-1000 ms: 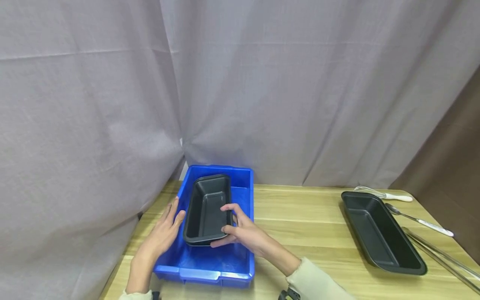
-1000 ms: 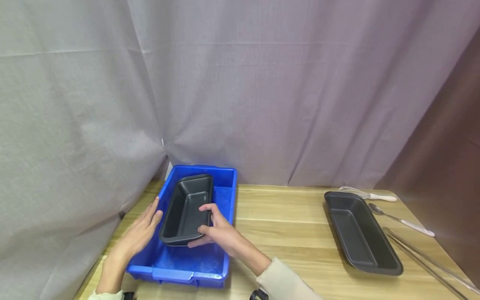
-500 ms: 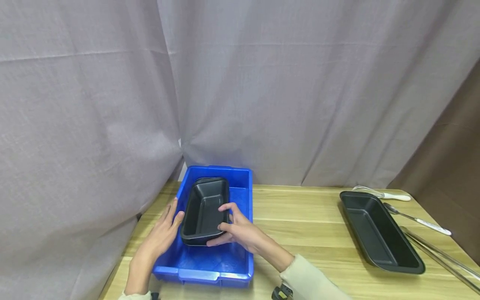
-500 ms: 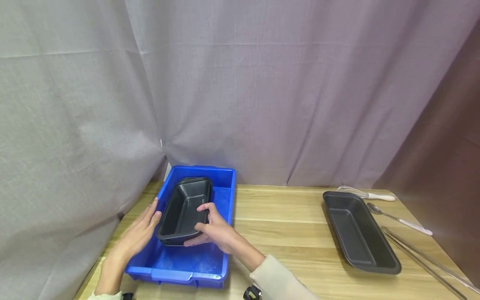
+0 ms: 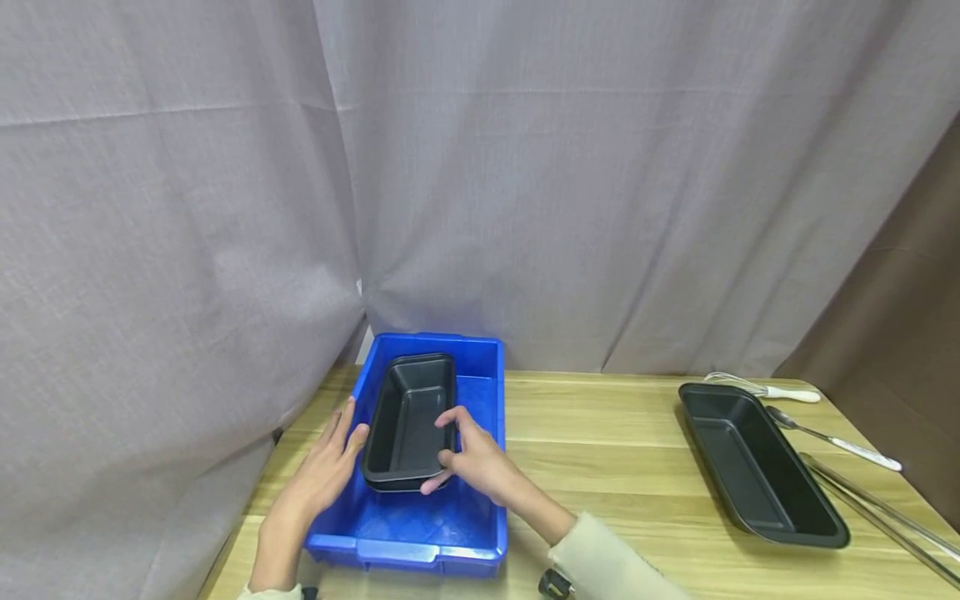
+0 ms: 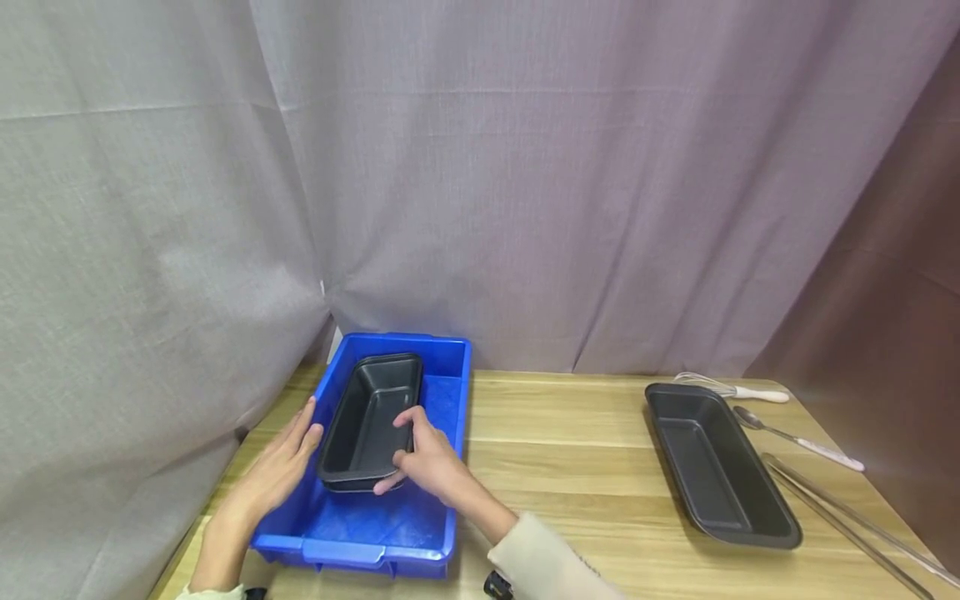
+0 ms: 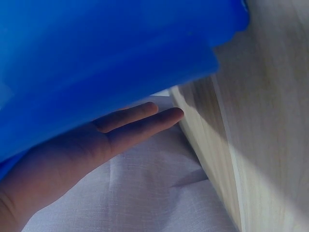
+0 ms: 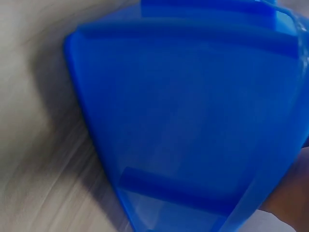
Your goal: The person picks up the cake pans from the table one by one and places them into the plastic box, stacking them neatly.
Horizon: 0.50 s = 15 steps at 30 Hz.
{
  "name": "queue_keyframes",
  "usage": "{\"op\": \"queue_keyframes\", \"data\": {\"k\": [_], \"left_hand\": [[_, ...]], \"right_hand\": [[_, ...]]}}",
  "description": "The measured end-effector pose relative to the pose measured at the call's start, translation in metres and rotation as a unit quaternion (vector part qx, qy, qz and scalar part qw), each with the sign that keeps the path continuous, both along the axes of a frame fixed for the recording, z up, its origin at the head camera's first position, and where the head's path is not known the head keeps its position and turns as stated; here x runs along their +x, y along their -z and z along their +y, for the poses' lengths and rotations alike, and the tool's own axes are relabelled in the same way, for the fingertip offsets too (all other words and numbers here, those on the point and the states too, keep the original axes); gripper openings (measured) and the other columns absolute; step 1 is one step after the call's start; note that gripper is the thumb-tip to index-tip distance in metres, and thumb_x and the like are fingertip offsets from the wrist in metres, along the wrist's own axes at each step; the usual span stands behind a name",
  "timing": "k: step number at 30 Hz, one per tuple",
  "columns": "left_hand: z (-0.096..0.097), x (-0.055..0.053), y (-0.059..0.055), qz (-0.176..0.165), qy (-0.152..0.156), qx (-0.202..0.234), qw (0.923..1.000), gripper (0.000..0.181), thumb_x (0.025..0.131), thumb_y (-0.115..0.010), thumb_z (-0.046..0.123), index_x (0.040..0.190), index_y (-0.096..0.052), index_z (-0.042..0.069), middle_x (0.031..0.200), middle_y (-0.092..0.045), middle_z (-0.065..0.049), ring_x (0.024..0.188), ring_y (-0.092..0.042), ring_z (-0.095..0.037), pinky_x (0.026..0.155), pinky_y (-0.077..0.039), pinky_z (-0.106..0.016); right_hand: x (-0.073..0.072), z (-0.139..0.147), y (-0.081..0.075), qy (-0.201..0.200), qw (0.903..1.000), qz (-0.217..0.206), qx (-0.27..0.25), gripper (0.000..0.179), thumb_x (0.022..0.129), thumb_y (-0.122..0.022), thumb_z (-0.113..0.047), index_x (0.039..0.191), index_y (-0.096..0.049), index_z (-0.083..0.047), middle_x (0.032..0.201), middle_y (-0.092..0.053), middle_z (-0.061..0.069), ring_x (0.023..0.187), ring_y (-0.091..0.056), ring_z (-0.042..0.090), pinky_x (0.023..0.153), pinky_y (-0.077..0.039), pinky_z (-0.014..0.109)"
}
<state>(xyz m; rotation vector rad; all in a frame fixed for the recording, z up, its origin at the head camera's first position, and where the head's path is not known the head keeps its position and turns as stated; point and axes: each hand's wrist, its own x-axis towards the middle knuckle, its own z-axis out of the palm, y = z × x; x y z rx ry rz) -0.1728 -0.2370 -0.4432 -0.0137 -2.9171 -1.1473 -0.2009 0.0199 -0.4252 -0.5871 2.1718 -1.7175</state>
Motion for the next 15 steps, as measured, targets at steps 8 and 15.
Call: {"op": "queue_keyframes", "data": {"k": [8, 15], "left_hand": [[0.0002, 0.0007, -0.0004, -0.005, 0.004, 0.004, 1.0, 0.071, 0.121, -0.029, 0.048, 0.177, -0.009, 0.009, 0.178, -0.012, -0.036, 0.164, -0.016, -0.057, 0.132, -0.018, -0.072], [-0.0006, 0.0, -0.0007, -0.009, 0.005, 0.007, 0.9999, 0.071, 0.121, -0.029, 0.047, 0.177, -0.008, 0.009, 0.179, -0.01, -0.035, 0.165, -0.014, -0.055, 0.133, -0.016, -0.071]], "right_hand": [[0.0034, -0.0023, 0.0013, 0.021, 0.9892, 0.086, 0.117, 0.051, 0.099, -0.066, 0.01, 0.145, -0.05, -0.004, 0.068, -0.076, 0.013, 0.061, -0.081, 0.025, 0.118, -0.043, 0.058], [0.0049, -0.0004, -0.0017, 0.01, 0.9821, 0.119, 0.145, 0.051, 0.093, -0.063, 0.018, 0.14, -0.052, 0.001, 0.116, -0.069, 0.036, 0.058, -0.079, 0.024, 0.114, -0.046, 0.057]]}}
